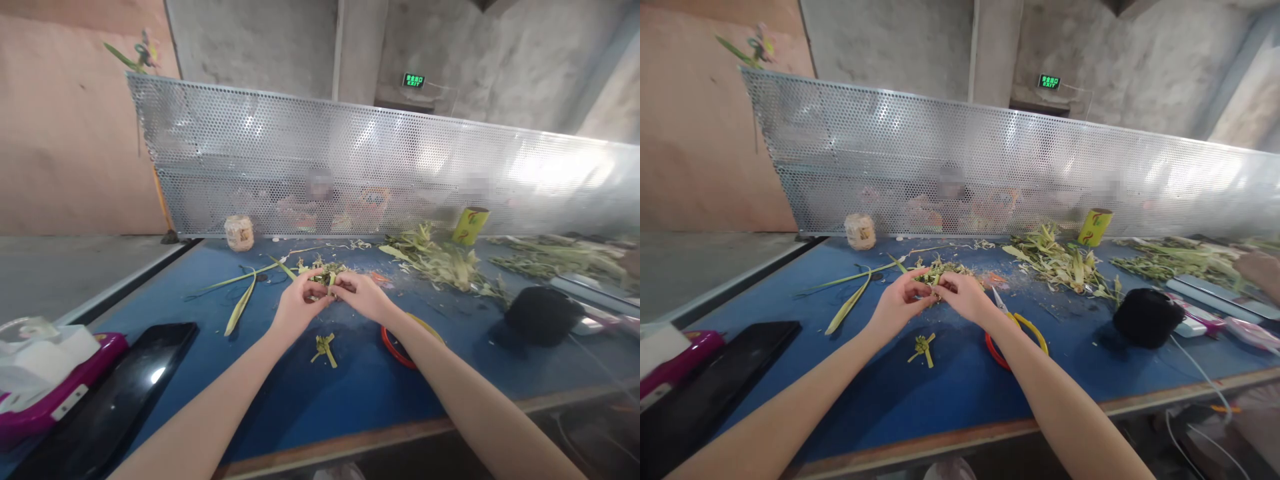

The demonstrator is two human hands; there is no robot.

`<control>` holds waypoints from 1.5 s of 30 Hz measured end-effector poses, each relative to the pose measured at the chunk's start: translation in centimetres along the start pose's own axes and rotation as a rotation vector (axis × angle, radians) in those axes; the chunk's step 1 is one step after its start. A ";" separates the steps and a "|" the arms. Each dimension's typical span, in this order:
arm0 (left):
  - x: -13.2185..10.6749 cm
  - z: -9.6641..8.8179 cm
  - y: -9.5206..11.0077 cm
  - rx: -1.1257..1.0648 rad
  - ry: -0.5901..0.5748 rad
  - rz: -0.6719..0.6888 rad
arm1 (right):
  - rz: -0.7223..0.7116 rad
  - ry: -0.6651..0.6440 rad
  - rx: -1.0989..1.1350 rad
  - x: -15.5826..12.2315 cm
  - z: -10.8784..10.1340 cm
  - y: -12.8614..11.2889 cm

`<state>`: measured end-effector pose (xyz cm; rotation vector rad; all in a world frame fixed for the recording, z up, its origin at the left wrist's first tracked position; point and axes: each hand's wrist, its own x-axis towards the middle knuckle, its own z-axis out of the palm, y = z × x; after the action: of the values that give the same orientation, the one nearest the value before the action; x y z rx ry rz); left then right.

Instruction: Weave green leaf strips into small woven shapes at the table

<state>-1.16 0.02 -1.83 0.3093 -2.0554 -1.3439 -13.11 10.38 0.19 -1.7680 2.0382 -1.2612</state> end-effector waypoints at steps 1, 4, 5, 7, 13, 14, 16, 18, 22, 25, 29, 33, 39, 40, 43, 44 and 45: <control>0.0 0.0 0.0 0.026 0.004 0.012 | 0.002 -0.008 0.007 0.0 -0.1 -0.2; 0.0 -0.1 -0.1 0.066 0.008 0.035 | 0.020 -0.037 0.056 -0.1 -0.2 -0.4; 0.0 -0.1 -0.1 0.064 0.004 0.036 | 0.025 -0.045 0.070 -0.1 -0.3 -0.4; 0.1 -0.1 -0.1 0.060 -0.003 0.037 | 0.022 -0.048 0.076 -0.1 -0.4 -0.2; 0.1 -0.2 0.0 0.082 -0.007 0.040 | -0.007 -0.065 0.082 0.0 -0.8 0.2; 0.2 -0.2 0.0 0.081 -0.008 0.038 | -0.016 -0.080 0.094 0.0 -0.9 0.2; 0.2 -0.3 0.0 0.069 -0.006 0.028 | -0.034 -0.106 0.114 0.0 -1.1 0.3; 0.4 -0.5 -0.1 0.054 0.021 0.018 | -0.015 -0.108 0.117 0.1 -1.1 0.5; 0.8 -1.3 -0.5 0.061 0.133 0.007 | 0.221 0.110 -0.041 0.7 -1.9 1.6; 1.0 -1.8 -0.8 0.088 0.172 0.013 | 0.403 0.369 -0.188 0.7 -4.2 2.7; 0.9 -1.8 -0.8 0.111 0.164 0.030 | 0.646 0.675 -0.415 -0.9 -8.7 4.2; 0.9 -1.6 -0.6 0.116 0.135 0.039 | 0.844 0.739 -0.551 -2.3 -10.7 5.5; 0.9 -1.6 -0.8 0.128 0.114 0.054 | 0.641 0.505 -0.515 -0.5 -8.4 5.6; 0.9 -1.6 -0.9 0.129 0.116 0.058 | 0.569 0.465 -0.495 -0.1 -7.7 5.1; 1.0 -1.5 -0.9 0.133 0.125 0.070 | 0.394 0.303 -0.410 0.9 -5.1 2.7; 1.0 -1.4 -1.0 0.134 0.125 0.074 | 0.346 0.227 -0.374 1.2 -4.2 1.8; 1.0 -1.3 -1.0 0.134 0.122 0.079 | 0.300 0.153 -0.345 1.4 -3.2 0.9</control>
<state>-1.20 -1.89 -1.99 0.3556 -2.0370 -1.1152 -16.12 10.67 2.15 -1.4398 2.6213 -1.0316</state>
